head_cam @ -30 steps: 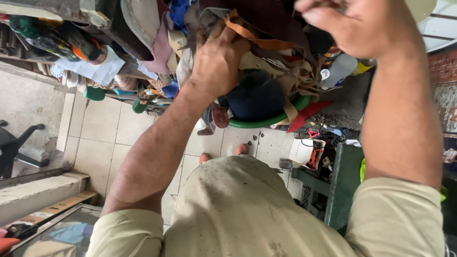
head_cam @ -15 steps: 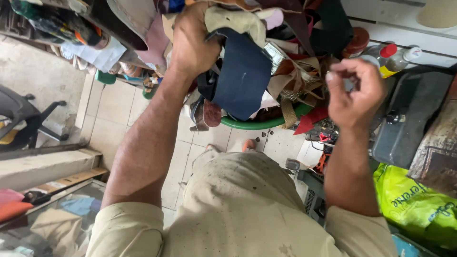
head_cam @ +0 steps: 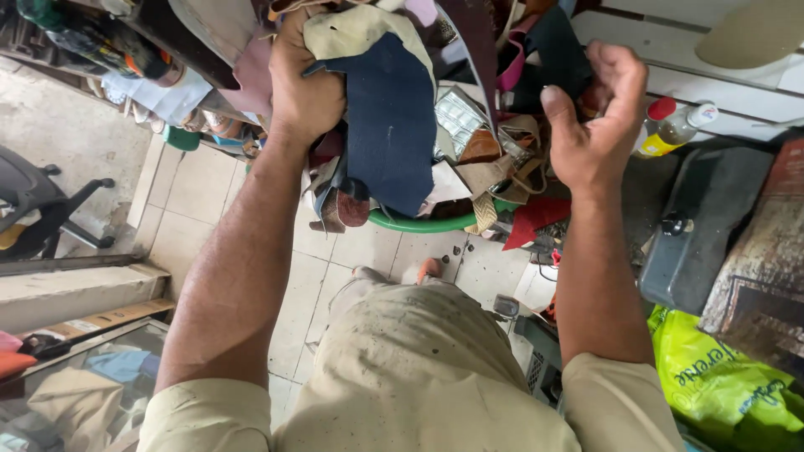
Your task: The person rummages through a cluttered shelf of mixed materials, picks up a small black piece, and places it on a workbench. They continue to sift through the pile, handling various scraps and placing selected pieces on the bench.
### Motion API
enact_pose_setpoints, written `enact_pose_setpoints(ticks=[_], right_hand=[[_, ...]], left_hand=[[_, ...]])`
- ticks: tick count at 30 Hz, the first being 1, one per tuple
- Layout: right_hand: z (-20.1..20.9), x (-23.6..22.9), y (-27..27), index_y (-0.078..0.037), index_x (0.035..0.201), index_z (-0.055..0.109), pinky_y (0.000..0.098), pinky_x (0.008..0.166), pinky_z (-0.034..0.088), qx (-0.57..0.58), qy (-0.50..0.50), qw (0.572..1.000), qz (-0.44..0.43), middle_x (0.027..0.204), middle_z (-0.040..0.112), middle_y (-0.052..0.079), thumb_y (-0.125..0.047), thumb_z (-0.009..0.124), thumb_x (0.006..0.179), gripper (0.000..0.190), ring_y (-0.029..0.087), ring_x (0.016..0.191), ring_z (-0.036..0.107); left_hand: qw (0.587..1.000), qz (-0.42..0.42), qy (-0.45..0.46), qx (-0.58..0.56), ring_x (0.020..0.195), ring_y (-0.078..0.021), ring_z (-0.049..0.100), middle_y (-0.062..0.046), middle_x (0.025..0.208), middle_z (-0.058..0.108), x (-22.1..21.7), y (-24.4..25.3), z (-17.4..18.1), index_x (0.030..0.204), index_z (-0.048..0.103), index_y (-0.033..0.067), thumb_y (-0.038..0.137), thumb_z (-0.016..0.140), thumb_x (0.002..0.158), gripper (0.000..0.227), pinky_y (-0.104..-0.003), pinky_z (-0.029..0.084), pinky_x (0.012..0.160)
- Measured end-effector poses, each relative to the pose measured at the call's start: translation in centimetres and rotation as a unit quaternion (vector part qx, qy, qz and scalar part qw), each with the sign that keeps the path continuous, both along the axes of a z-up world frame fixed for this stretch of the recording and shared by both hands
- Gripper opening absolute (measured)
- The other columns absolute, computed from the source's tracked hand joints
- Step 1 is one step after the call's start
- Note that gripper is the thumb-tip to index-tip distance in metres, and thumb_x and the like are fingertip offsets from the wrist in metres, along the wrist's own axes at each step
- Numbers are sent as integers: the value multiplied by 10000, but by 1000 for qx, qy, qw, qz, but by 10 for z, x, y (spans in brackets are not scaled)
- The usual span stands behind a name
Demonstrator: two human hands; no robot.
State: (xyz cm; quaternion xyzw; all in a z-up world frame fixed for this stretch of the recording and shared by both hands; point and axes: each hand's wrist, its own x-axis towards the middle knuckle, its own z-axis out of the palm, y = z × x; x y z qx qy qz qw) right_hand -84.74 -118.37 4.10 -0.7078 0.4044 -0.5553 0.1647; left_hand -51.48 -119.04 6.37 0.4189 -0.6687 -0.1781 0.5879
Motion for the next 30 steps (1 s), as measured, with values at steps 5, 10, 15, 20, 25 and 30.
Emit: enact_pose_setpoints(ticks=[5, 10, 15, 20, 25, 30], right_hand=[[0, 36, 0, 10, 1390, 387, 448, 848, 595, -37, 41, 992, 110, 1213, 599, 223, -480, 632, 1046, 647, 348, 1047, 656], [-12, 63, 30, -8, 1336, 527, 655, 975, 508, -11, 234, 971, 42, 1325, 584, 273, -667, 349, 1020, 753, 494, 1290, 497], [-6, 64, 45, 43, 1418, 520, 558, 1152, 397, -32, 292, 954, 62, 1339, 586, 308, -417, 654, 980, 649, 477, 1329, 469], [-12, 63, 44, 68, 1360, 579, 582, 1177, 366, -78, 263, 960, 58, 1293, 618, 304, -412, 569, 1004, 598, 458, 1305, 487], [5, 50, 34, 101, 1282, 588, 547, 992, 397, -150, 147, 976, 50, 1191, 589, 274, -364, 588, 1031, 528, 461, 1098, 560], [43, 61, 43, 156, 1177, 569, 557, 908, 476, -214, 127, 964, 97, 1141, 599, 316, -291, 630, 1068, 464, 471, 1028, 595]], left_hand=[[997, -22, 71, -14, 937, -191, 589, -55, 992, 623, 6, 2, -13, 1062, 571, 49, -186, 551, 871, 304, -345, 476, 825], [980, -14, 199, 6, 996, -197, 642, -55, 1073, 681, 5, 5, -30, 1147, 628, 59, -207, 547, 852, 406, -328, 531, 885], [970, 10, 241, 42, 1485, -249, 518, -99, 1565, 557, 16, -1, -56, 1575, 421, 116, -91, 661, 991, 665, -369, 384, 1310], [979, 45, 193, 39, 1325, -255, 600, -144, 1396, 644, 33, -10, -77, 1433, 542, 4, -60, 577, 1002, 437, -354, 481, 1172], [857, -93, 494, 116, 500, -85, 375, 38, 646, 322, 97, -46, -216, 1636, 378, 205, -42, 548, 1078, 634, -274, 290, 403], [906, -23, 385, 174, 507, -93, 407, 36, 649, 368, 100, -11, -220, 1528, 422, 197, 39, 571, 1076, 501, -276, 314, 409]])
